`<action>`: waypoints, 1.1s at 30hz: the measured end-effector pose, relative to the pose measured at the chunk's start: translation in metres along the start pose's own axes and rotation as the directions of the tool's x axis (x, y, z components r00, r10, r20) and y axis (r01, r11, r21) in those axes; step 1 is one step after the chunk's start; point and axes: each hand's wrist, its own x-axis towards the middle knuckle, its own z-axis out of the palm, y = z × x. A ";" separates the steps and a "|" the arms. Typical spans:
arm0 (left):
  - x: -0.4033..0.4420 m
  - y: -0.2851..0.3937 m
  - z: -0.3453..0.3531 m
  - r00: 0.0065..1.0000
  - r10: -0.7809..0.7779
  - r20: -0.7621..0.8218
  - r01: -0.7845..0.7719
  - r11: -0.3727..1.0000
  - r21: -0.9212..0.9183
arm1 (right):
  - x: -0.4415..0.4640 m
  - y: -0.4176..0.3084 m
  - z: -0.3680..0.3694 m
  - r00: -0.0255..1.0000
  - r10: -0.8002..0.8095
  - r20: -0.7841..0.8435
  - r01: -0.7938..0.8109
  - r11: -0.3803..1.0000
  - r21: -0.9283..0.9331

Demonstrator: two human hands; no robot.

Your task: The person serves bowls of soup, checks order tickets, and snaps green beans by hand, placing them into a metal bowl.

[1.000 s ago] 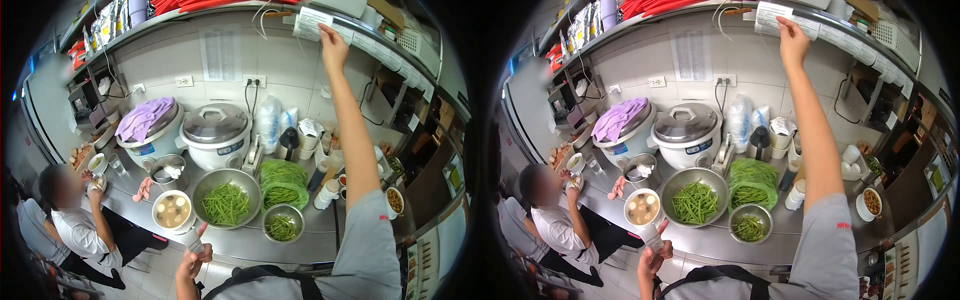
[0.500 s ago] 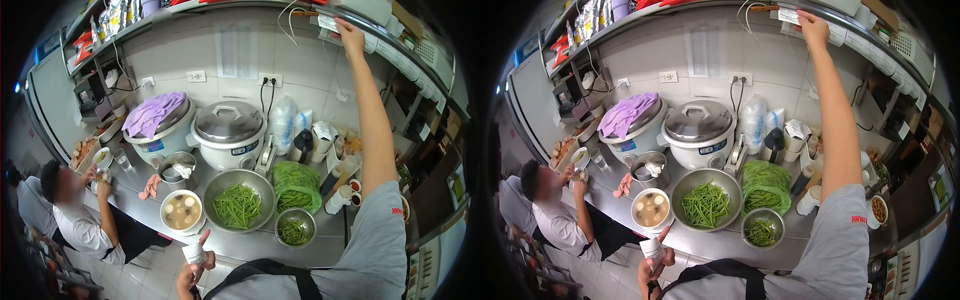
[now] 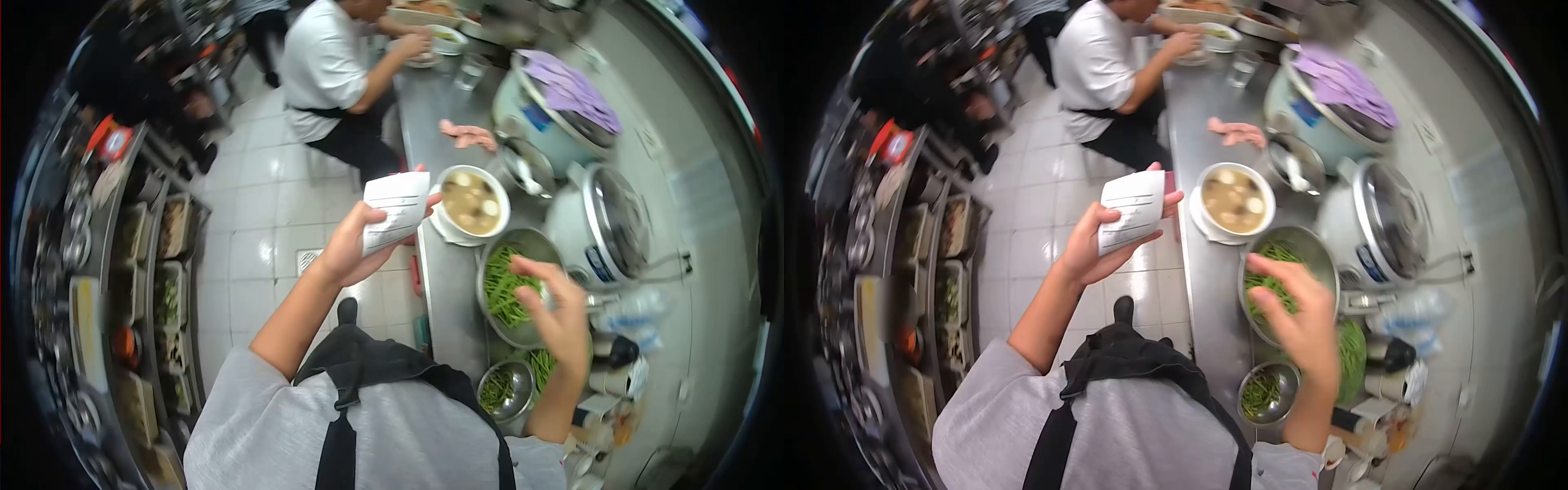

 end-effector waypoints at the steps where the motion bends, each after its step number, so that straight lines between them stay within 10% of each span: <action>1: -0.006 0.009 -0.007 0.999 0.035 -0.031 -0.034 0.999 0.025 | 0.014 -0.001 0.029 0.994 -0.033 0.105 0.026 0.997 0.071; 9: -0.090 0.064 -0.124 0.978 0.067 -0.196 -0.102 0.980 -0.173 | 0.129 -0.056 0.264 0.977 -0.033 0.210 -0.161 0.532 0.832; 13: -0.152 0.142 -0.179 0.887 0.122 -0.446 0.056 0.930 0.364 | 0.186 -0.110 0.362 0.969 -0.067 0.238 -0.154 0.588 0.794; 15: -0.175 0.157 -0.222 0.713 0.493 -0.498 -0.017 0.722 0.692 | 0.211 -0.135 0.408 0.970 -0.134 0.204 -0.063 0.669 0.740; 20: -0.235 0.263 -0.316 0.446 0.716 -0.537 0.099 0.557 0.825 | 0.260 -0.149 0.543 0.834 -0.375 0.404 0.036 0.768 0.640; 23: -0.274 0.370 -0.380 0.148 0.975 -0.166 0.194 0.136 0.972 | 0.278 -0.142 0.601 0.642 -0.447 0.623 0.241 0.889 0.390; 26: -0.315 0.497 -0.367 -0.005 0.995 -0.100 0.415 0.093 0.905 | 0.300 -0.119 0.652 0.408 -0.448 0.796 0.297 0.889 0.348; 29: -0.350 0.619 -0.355 -0.066 0.993 0.097 0.624 -0.035 0.781 | 0.335 -0.090 0.706 0.342 -0.385 0.857 0.254 0.916 0.310; 33: -0.409 0.762 -0.379 0.113 0.760 0.639 0.745 -0.491 0.451 | 0.388 -0.090 0.759 0.339 -0.301 0.891 0.284 0.936 0.208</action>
